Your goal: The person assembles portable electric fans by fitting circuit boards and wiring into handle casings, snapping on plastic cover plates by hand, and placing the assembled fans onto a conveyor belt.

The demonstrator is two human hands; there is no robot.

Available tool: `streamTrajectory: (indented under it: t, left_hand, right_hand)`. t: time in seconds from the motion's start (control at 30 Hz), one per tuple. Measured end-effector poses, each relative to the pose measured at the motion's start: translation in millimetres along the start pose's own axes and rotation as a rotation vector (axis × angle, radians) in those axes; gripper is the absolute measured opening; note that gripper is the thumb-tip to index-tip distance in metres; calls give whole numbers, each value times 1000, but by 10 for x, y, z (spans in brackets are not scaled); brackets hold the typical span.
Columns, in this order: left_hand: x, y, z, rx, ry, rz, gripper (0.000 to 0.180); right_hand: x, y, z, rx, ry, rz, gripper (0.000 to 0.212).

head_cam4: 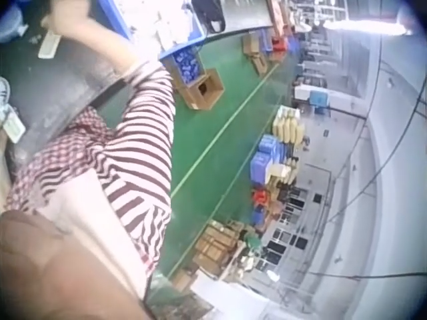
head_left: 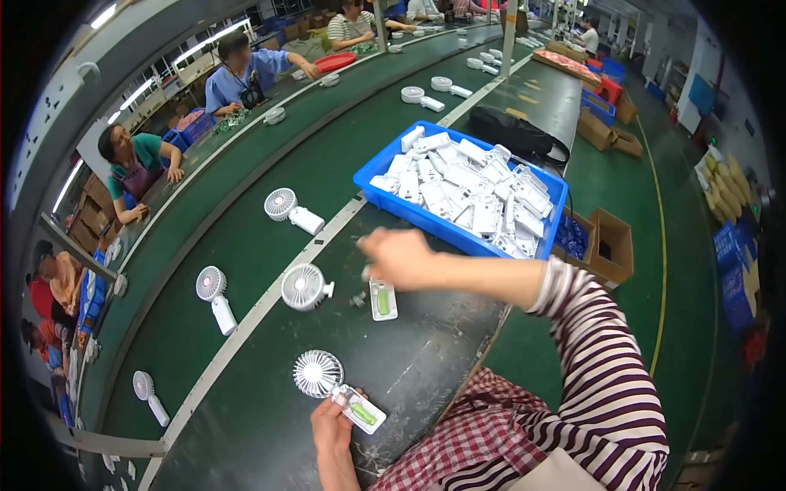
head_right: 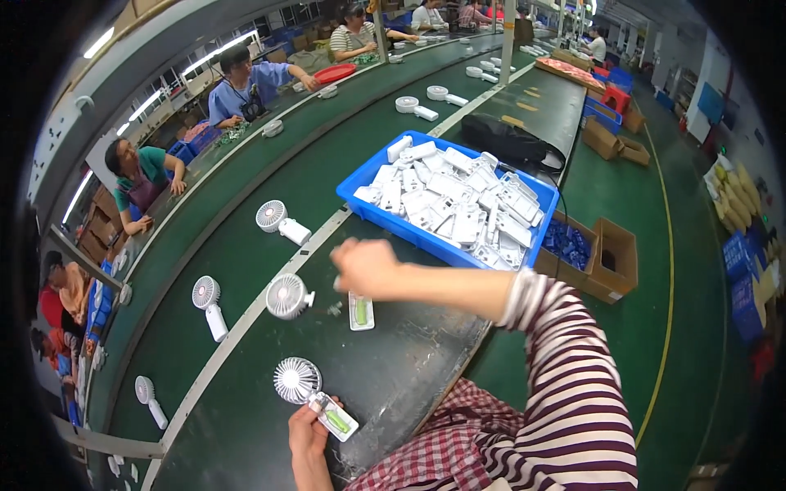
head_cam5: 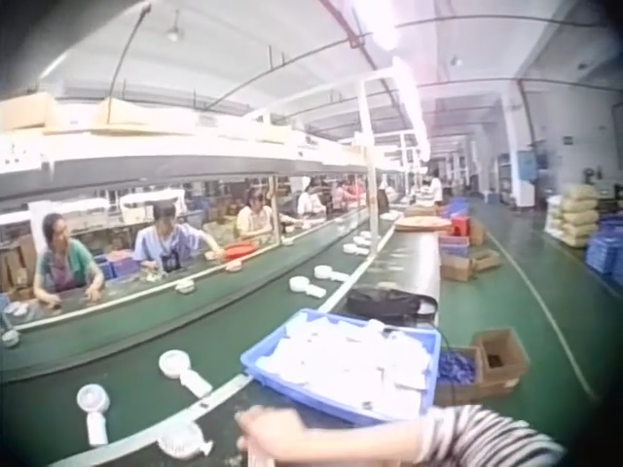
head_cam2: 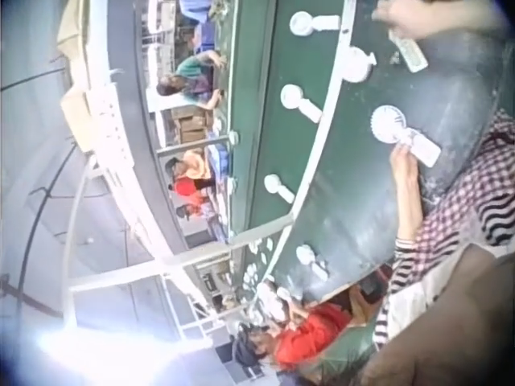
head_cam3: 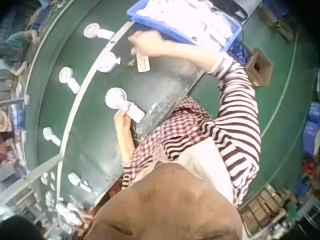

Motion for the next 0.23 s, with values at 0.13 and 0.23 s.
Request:
streamTrajectory:
  t: [0.13, 0.23]
  left_hand:
    - [-48, -30, 3, 16, -36, -9, 26]
    - [40, -31, 32, 20, -8, -35, 27]
  right_hand:
    - [355, 1477, 163, -246, 123, -294, 17]
    - [234, 1798, 323, -425, -169, -314, 31]
Point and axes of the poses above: each hand's wrist, its own z-axis towards the middle knuckle, its own x-axis out of the back of the hand, y = z × x, the point moved 8 cm from there along z, towards the middle knuckle, and after that the axes turned 10 degrees about y, right-handed, at the moved point
